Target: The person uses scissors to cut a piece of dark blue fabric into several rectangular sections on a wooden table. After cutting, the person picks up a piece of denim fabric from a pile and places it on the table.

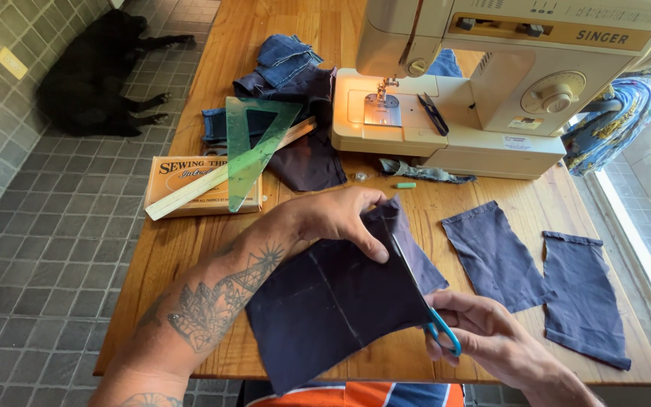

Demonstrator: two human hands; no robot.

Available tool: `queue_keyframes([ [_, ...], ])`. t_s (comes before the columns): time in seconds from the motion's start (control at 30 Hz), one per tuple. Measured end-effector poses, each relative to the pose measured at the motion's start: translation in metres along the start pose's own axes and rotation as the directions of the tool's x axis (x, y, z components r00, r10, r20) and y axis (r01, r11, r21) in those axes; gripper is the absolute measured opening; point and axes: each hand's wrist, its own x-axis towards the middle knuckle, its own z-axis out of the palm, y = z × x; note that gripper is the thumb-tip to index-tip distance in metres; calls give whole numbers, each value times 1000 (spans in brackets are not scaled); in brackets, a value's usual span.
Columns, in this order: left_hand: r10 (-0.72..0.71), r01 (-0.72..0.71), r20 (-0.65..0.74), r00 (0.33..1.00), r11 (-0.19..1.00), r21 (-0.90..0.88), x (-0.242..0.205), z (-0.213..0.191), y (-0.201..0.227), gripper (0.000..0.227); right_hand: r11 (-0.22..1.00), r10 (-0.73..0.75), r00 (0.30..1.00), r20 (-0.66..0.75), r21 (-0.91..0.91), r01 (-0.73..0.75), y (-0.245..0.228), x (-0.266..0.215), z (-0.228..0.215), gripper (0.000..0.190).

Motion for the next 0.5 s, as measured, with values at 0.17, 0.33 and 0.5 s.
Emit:
queue_keyframes([
  [0.17,-1,2,35,999,1000,-17,25,-8,-21,68,999,45,999,-20,2,-45,-9,-13,6,56],
  [0.33,-10,10,2,1000,1000,9,29,10,-19,65,995,73,996,-55,-61,-77,-5,-19,9,65],
  [0.5,20,-23,74,997,999,42,50,16,-13,71,997,-32,995,-95,-75,25,-9,-19,12,65],
])
